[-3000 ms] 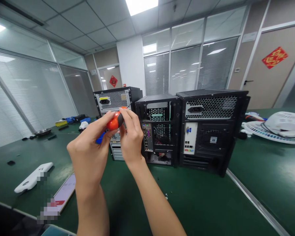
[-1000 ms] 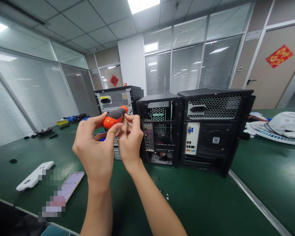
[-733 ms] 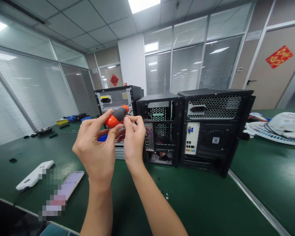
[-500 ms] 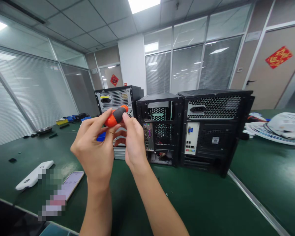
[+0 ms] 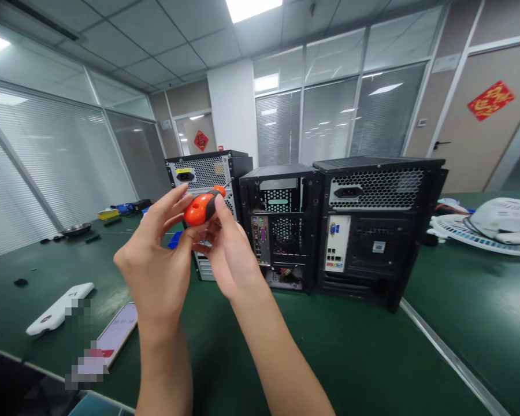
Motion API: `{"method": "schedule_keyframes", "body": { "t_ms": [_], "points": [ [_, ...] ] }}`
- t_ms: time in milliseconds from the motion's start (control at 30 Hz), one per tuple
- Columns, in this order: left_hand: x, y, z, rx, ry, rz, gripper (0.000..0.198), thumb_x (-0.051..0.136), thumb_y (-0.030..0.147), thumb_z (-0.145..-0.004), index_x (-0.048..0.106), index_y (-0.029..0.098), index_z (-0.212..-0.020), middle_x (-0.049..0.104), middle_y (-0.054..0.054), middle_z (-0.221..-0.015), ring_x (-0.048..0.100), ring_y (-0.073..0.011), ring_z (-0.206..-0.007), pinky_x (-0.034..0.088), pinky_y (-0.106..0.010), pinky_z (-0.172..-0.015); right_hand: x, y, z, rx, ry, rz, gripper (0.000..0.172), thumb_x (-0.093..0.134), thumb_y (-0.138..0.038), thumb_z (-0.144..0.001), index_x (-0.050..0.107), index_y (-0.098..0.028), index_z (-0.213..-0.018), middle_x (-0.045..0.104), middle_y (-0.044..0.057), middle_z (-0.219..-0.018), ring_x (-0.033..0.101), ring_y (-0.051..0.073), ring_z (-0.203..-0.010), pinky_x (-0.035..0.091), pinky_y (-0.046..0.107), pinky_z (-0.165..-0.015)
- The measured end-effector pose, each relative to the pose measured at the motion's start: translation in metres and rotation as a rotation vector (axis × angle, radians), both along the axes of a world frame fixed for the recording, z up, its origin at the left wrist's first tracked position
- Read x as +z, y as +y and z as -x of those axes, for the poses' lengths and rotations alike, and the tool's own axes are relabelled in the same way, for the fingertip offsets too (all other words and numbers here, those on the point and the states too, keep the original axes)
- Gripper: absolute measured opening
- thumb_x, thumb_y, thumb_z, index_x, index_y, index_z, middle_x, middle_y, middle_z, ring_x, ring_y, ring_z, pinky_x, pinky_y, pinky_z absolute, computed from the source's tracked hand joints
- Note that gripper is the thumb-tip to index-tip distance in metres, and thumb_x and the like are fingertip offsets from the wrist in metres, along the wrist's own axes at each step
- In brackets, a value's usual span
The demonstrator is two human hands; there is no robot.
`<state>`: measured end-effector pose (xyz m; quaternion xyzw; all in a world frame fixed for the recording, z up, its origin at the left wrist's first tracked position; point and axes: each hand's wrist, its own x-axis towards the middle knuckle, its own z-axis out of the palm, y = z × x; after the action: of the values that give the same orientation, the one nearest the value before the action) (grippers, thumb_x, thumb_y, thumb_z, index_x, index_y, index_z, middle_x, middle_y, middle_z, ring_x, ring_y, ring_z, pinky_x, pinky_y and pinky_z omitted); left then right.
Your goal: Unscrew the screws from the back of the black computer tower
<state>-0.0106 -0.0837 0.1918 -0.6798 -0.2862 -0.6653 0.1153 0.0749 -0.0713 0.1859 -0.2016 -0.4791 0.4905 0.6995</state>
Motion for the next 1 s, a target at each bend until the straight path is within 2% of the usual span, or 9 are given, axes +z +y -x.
{"method": "schedule_keyframes", "body": {
  "t_ms": [167,367,667,1000],
  "points": [
    [0.0004,0.0005,0.0018,0.026,0.008,-0.007,0.038,0.056,0.01,-0.08,0.06,0.026,-0.114,0.068,0.002,-0.11,0.066,-0.014,-0.096,0.053,-0.027,-0.086,-0.0001,-0.0014,-0.0002,-0.002,-0.053,-0.031,0.046,0.036,-0.062,-0.086,0.058,-0.021,-0.083,0.06,0.002,-0.073,0.059,0.015,-0.068,0.053,0.035,-0.066],
    [0.0007,-0.0011,0.0019,0.027,0.039,-0.03,0.035,0.056,0.009,-0.081,0.061,0.026,-0.111,0.069,0.002,-0.108,0.066,-0.0136,-0.095,0.054,-0.025,-0.082,0.0007,-0.0037,0.001,0.11,0.122,0.038,0.038,0.047,-0.056,-0.084,0.06,-0.021,-0.082,0.058,-0.001,-0.067,0.056,0.014,-0.064,0.051,0.032,-0.064],
    [0.0012,0.0003,0.0019,0.02,0.101,-0.082,0.031,0.057,0.01,-0.082,0.06,0.022,-0.11,0.069,0.0,-0.107,0.065,-0.013,-0.097,0.053,-0.022,-0.081,-0.0008,-0.007,0.0027,0.324,0.365,0.043,0.03,0.065,-0.049,-0.076,0.067,-0.024,-0.092,0.064,-0.003,-0.075,0.055,0.01,-0.065,0.044,0.024,-0.06],
    [0.0015,0.0016,0.0075,0.044,0.171,-0.096,0.031,0.056,0.009,-0.083,0.06,0.02,-0.111,0.068,-0.001,-0.108,0.063,-0.0123,-0.099,0.05,-0.021,-0.086,-0.0001,-0.0081,0.0031,0.393,0.435,0.083,0.022,0.067,-0.043,-0.077,0.068,-0.022,-0.085,0.064,-0.004,-0.071,0.054,0.009,-0.063,0.044,0.024,-0.061]
  ]
}}
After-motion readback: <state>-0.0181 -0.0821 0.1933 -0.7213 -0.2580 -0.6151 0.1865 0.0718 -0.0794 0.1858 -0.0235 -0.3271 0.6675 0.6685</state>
